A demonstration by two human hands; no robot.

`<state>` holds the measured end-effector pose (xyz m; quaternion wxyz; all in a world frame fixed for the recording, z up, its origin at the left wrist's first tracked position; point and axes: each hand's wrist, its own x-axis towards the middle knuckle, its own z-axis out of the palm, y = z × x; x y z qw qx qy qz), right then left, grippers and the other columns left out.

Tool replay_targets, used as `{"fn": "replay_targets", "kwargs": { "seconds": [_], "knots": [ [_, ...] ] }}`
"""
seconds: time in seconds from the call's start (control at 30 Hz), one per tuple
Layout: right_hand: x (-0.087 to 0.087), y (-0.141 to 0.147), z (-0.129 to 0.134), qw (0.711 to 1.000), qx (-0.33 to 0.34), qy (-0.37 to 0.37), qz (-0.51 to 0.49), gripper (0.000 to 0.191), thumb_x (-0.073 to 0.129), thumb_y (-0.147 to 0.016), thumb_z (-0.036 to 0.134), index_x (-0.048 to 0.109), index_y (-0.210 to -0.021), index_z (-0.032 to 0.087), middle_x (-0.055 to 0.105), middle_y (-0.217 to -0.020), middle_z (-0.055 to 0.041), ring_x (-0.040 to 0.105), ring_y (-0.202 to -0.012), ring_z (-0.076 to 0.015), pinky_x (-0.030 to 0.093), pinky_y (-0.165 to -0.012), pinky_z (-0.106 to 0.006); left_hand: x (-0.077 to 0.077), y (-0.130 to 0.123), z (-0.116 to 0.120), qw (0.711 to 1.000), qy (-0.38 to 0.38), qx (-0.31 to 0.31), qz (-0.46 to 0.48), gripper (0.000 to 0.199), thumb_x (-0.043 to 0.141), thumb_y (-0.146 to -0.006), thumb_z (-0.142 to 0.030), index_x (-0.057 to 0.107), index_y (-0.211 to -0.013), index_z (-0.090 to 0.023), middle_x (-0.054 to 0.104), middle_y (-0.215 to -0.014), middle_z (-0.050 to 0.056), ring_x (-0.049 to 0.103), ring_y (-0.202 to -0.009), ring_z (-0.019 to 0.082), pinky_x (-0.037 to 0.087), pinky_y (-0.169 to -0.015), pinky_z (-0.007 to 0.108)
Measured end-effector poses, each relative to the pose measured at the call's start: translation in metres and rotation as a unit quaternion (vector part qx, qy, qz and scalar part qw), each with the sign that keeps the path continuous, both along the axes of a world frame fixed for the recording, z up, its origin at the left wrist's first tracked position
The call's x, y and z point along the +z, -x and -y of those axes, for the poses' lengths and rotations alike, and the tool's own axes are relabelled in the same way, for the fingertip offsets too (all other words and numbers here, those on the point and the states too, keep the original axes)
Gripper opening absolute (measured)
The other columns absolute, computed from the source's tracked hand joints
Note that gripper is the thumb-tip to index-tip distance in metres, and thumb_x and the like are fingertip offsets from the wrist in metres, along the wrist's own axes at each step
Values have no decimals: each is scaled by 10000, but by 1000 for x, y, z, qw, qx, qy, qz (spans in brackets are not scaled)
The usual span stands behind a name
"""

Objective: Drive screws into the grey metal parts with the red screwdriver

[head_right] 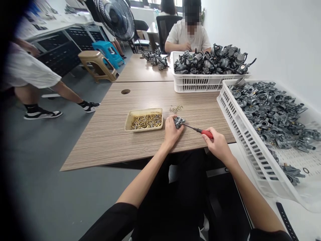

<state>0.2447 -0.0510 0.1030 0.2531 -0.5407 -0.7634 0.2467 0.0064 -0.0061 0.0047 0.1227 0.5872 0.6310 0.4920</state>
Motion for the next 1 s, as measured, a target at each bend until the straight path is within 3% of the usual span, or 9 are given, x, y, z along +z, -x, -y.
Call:
{"fn": "replay_targets", "kwargs": {
  "seconds": [0.17, 0.33, 0.6, 0.83, 1.0],
  "knots": [
    [2, -2, 2, 1000, 18, -1, 0, 343, 550, -999, 435, 487, -1278, 245, 684, -866, -22, 595, -586, -197, 491, -653, -328, 1, -1, 1, 1000, 0, -5, -1, 492, 690, -820, -126, 472, -1243, -251, 559, -1209, 97, 549, -1212, 295, 472, -1074, 479],
    [2, -2, 5, 1000, 21, -4, -2, 243, 530, -1008, 427, 475, -1173, 257, 692, -909, -45, 645, -641, -216, 495, -647, -327, 0, -2, 1, 1000, -5, -13, -3, 483, 682, -828, -128, 473, -1248, -241, 556, -1223, 104, 546, -1207, 287, 476, -1071, 464],
    [7, 4, 6, 1000, -14, -16, 15, 275, 506, -1018, 529, 538, -1013, 256, 683, -742, -30, 642, -605, -241, 456, -614, -324, -1, 0, 0, 1000, -2, -18, 5, 476, 683, -826, -127, 472, -1238, -240, 562, -1198, 95, 555, -1189, 276, 481, -1064, 457],
    [5, -1, 7, 999, 31, -6, 4, 350, 514, -1022, 446, 476, -1313, 253, 732, -1003, -82, 695, -720, -248, 513, -686, -347, 0, 0, 0, 1000, 0, -22, 7, 474, 679, -827, -120, 480, -1237, -247, 565, -1203, 96, 555, -1200, 282, 480, -1062, 461],
    [7, 0, 9, 1000, 12, -16, 10, 232, 498, -1019, 438, 487, -1166, 260, 726, -905, -62, 681, -669, -253, 494, -663, -347, 2, 0, 0, 999, -3, -32, 2, 474, 679, -815, -103, 499, -1227, -254, 570, -1212, 93, 553, -1205, 282, 480, -1062, 456]
  ]
}}
